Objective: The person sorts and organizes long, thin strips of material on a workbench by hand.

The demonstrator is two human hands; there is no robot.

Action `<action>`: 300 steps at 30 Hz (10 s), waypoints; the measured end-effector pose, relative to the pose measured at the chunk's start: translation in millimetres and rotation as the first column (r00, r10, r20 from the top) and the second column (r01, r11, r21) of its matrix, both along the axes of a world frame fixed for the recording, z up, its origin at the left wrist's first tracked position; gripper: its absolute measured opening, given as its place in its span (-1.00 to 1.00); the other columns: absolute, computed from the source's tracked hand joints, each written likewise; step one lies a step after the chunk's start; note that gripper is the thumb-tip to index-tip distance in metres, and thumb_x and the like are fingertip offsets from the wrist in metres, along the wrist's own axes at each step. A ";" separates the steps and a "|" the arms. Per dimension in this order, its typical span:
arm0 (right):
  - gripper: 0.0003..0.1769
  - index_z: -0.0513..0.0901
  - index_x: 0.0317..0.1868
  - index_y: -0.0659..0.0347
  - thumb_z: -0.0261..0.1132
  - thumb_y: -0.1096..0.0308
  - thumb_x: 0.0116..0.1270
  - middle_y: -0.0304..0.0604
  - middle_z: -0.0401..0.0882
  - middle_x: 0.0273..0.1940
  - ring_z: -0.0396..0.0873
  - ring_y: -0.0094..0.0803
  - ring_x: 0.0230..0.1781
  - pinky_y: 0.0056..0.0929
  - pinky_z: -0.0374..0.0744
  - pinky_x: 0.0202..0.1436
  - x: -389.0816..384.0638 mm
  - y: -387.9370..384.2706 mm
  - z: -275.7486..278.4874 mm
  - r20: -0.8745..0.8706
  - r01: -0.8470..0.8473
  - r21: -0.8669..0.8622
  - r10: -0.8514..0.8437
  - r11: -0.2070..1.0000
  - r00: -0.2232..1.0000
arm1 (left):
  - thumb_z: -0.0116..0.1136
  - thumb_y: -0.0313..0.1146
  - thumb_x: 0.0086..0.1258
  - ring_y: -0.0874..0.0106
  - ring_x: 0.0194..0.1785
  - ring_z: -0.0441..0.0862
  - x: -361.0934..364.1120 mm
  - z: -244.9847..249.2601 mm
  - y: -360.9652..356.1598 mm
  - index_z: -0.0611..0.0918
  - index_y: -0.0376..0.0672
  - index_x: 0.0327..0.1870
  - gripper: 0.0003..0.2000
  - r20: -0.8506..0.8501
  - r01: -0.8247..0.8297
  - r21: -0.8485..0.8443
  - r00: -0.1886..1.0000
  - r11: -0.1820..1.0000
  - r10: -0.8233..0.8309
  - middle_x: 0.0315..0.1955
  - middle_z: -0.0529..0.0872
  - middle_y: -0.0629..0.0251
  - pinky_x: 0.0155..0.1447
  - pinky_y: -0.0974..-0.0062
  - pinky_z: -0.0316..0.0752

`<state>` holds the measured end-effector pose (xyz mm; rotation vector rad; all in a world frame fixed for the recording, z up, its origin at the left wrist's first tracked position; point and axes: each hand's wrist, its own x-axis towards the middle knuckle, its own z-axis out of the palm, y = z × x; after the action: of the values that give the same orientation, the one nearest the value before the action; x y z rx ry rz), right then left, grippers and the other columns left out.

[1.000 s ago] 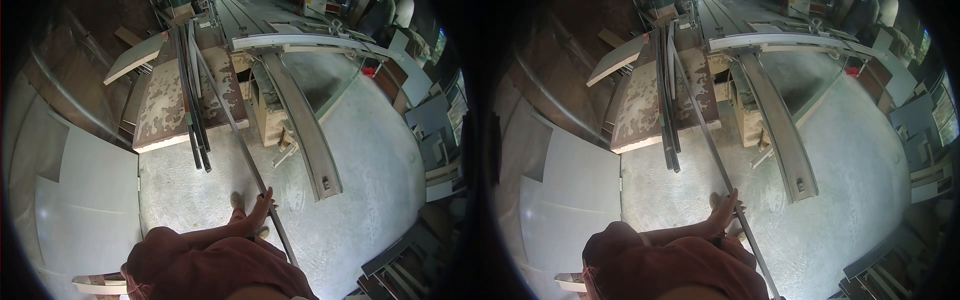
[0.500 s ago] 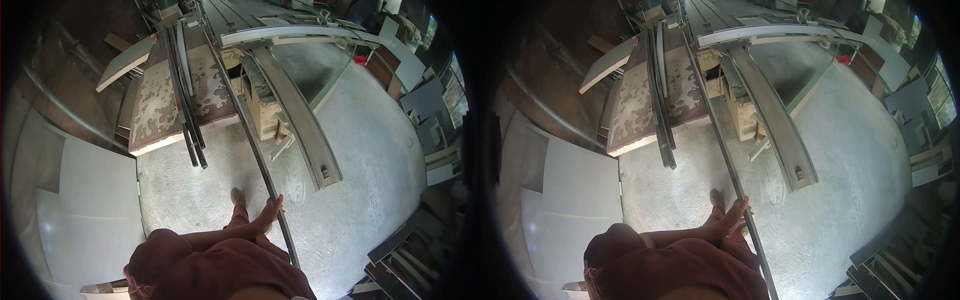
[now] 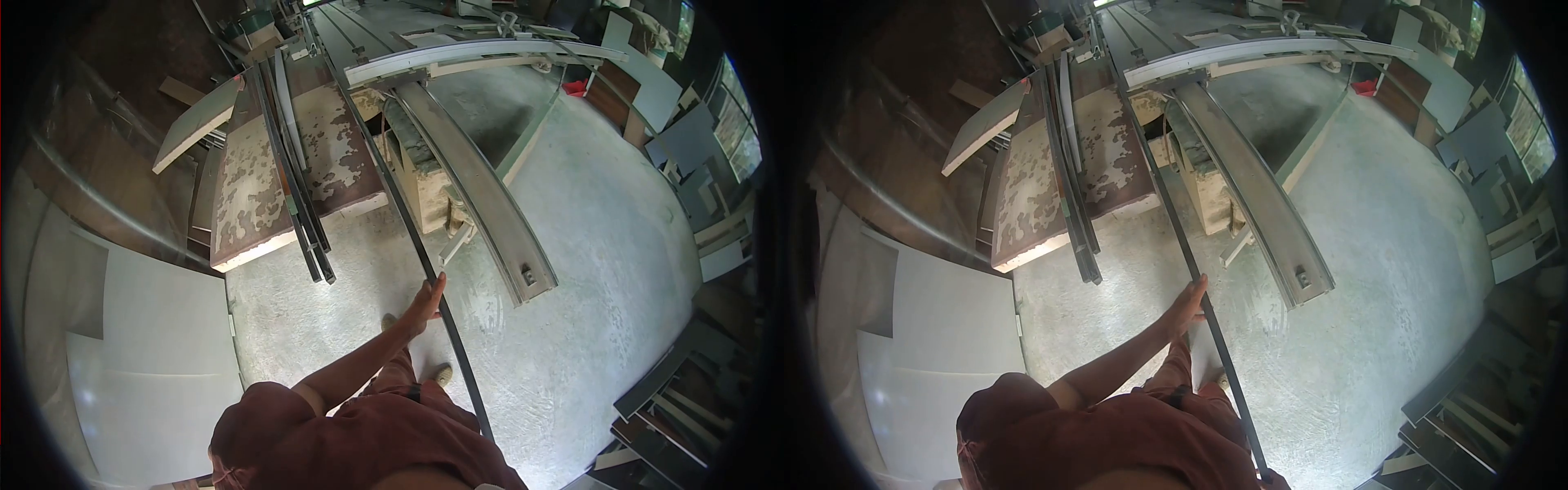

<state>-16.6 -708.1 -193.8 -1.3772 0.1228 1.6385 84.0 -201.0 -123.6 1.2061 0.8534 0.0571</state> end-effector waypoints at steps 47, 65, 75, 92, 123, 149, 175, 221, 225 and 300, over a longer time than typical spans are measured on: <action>-0.38 0.48 -0.27 0.10 0.29 -0.29 -0.04 -0.42 0.19 -0.62 0.09 -0.64 -0.70 -0.65 0.11 -0.66 38.4 122.1 148.6 -0.210 0.136 -0.057 -0.145 0.989 0.967 | -0.21 0.34 0.20 0.11 0.00 0.47 33.5 16.5 55.7 0.12 -0.57 0.15 -0.07 -0.154 0.206 0.377 0.975 0.903 -0.158 0.03 0.33 -0.28 -0.11 0.27 0.50; -0.35 0.47 -0.24 0.13 0.30 -0.30 -0.05 -0.38 0.22 -0.63 0.15 -0.63 -0.69 -0.65 0.16 -0.64 -66.6 148.8 122.3 -0.209 0.261 -0.131 -0.284 0.956 0.936 | -0.14 0.29 0.22 -0.19 0.33 -0.07 -25.5 -8.6 73.9 -0.23 -0.60 0.25 0.03 -0.255 0.299 0.521 0.948 0.800 -0.189 0.21 -0.08 -0.49 0.35 0.18 0.03; -0.49 0.44 -0.25 0.14 0.25 -0.17 0.13 -0.47 0.33 -0.50 0.22 -0.73 -0.50 -0.69 0.25 -0.49 -95.4 158.2 127.4 -0.208 0.253 -0.103 -0.270 0.962 0.940 | 0.00 0.05 0.31 0.31 -0.15 0.47 -52.8 -38.3 81.9 0.01 -0.28 0.23 -0.29 -0.106 0.172 0.649 0.985 0.741 -0.136 -0.14 0.41 0.06 0.00 0.34 0.37; -0.55 0.45 -0.33 0.21 0.31 -0.03 0.09 -0.31 0.25 -0.71 0.17 -0.59 -0.78 -0.62 0.13 -0.72 -84.7 155.1 153.3 -0.202 0.278 -0.228 -0.325 0.933 0.924 | -0.11 0.10 0.32 -0.07 0.39 -0.23 -50.7 2.3 83.0 -0.27 -0.62 0.24 -0.07 -0.023 0.237 0.504 0.965 0.831 -0.261 0.27 -0.22 -0.41 0.42 0.29 -0.22; -0.77 0.41 -0.37 0.13 0.13 0.14 0.28 -0.45 0.30 -0.64 0.23 -0.77 -0.70 -0.76 0.20 -0.70 -12.6 233.1 114.4 0.155 0.213 -0.085 -0.198 0.973 0.968 | 0.03 -0.06 0.31 -0.09 0.30 0.12 -68.2 22.7 95.2 -0.32 -0.37 0.32 -0.11 0.008 -0.029 0.545 1.000 0.838 0.029 0.28 -0.12 -0.36 0.31 0.31 0.15; -0.57 0.51 -0.18 0.30 0.10 0.03 0.31 -0.30 0.37 -0.48 0.33 -0.60 -0.54 -0.60 0.38 -0.51 189.4 447.9 61.0 0.030 0.164 0.280 -0.179 0.946 0.983 | -0.19 -0.09 0.43 0.52 -0.11 0.52 -29.7 7.9 -15.8 0.30 -0.31 0.14 -0.54 -0.045 -0.044 -0.215 0.998 0.976 0.035 -0.05 0.51 0.19 -0.01 0.60 0.43; -0.50 0.50 -0.20 0.27 0.10 -0.09 0.26 -0.27 0.37 -0.44 0.29 -0.56 -0.48 -0.53 0.35 -0.40 263.5 622.5 61.1 -0.098 0.149 0.335 -0.123 0.930 0.988 | -0.18 -0.23 0.42 0.37 -0.15 0.58 55.8 41.5 127.4 0.31 -0.36 0.10 -0.62 -0.180 -0.159 -0.118 0.974 0.980 0.136 -0.13 0.51 0.13 0.01 0.45 0.51; -0.60 0.49 -0.15 0.16 0.17 -0.02 0.26 -0.30 0.41 -0.47 0.36 -0.57 -0.60 -0.59 0.39 -0.55 378.9 912.1 60.0 -0.288 0.175 0.334 -0.076 0.926 0.954 | -0.25 -0.32 0.45 0.27 -0.16 0.62 181.4 50.3 366.2 -0.16 -0.11 0.35 -0.45 -0.145 -0.334 0.261 0.914 0.906 0.379 -0.05 0.49 -0.03 -0.01 0.37 0.52; -0.58 0.49 -0.13 0.25 0.17 0.03 0.27 -0.29 0.42 -0.48 0.35 -0.57 -0.60 -0.58 0.38 -0.52 386.8 935.1 52.8 -0.254 0.188 0.337 -0.103 0.922 0.962 | -0.21 -0.31 0.44 0.29 -0.18 0.62 188.3 43.4 378.1 -0.16 -0.14 0.36 -0.43 -0.193 -0.347 0.317 0.887 0.883 0.419 -0.03 0.48 -0.01 -0.04 0.41 0.52; -0.70 0.49 -0.49 0.32 0.19 0.22 0.20 -0.14 0.43 -0.66 0.39 -0.38 -0.72 -0.38 0.35 -0.65 467.9 1321.5 46.3 0.197 0.016 0.483 -0.127 0.875 0.972 | -0.31 0.37 0.22 0.09 0.33 0.14 277.2 58.1 702.0 -0.17 -0.21 0.37 -0.08 0.082 -0.278 0.533 0.957 0.799 0.278 0.33 0.02 0.01 0.31 0.20 0.12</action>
<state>451.3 613.4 -147.5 -1.1397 -0.3433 1.3210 361.2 500.9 -65.5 1.5951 1.0498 0.5749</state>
